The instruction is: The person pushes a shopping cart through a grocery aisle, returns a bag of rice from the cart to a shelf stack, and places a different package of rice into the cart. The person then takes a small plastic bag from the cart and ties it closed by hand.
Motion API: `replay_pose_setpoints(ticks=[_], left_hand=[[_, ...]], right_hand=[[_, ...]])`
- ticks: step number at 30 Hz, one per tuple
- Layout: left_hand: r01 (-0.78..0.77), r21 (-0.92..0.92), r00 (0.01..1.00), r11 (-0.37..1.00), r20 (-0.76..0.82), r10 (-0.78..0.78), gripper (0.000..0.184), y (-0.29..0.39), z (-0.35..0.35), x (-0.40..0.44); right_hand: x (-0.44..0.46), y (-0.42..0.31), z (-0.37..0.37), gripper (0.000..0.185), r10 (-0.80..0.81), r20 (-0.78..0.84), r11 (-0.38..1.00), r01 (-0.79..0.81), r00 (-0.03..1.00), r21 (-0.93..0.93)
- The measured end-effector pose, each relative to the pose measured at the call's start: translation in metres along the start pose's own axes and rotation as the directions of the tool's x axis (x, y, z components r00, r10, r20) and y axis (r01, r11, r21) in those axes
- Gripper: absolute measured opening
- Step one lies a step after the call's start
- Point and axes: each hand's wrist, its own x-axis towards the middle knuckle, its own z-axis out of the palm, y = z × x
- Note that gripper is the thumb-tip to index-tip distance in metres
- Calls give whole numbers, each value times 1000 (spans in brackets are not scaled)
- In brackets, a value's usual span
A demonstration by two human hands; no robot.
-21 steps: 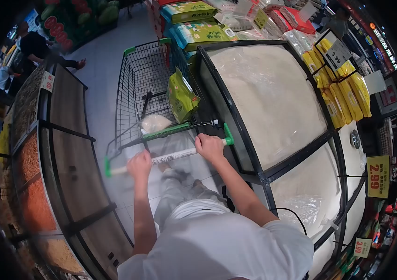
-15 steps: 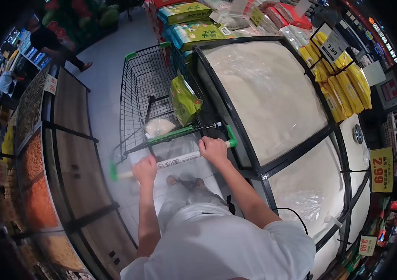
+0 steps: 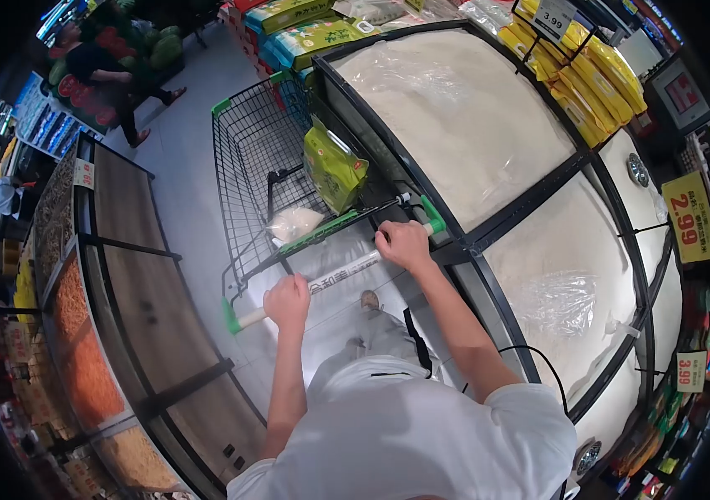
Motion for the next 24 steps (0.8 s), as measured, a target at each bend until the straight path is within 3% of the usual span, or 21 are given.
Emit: replay_pose_setpoints(ticks=[6, 24], left_hand=[[-63, -54, 997, 997, -37, 61, 35, 7, -15, -45], [-76, -21, 997, 997, -3, 76, 31, 41, -54, -205]], right_hand=[[-43, -7, -17, 27, 63, 68, 996, -59, 996, -66], [-214, -8, -57, 27, 32, -34, 994, -35, 999, -99]])
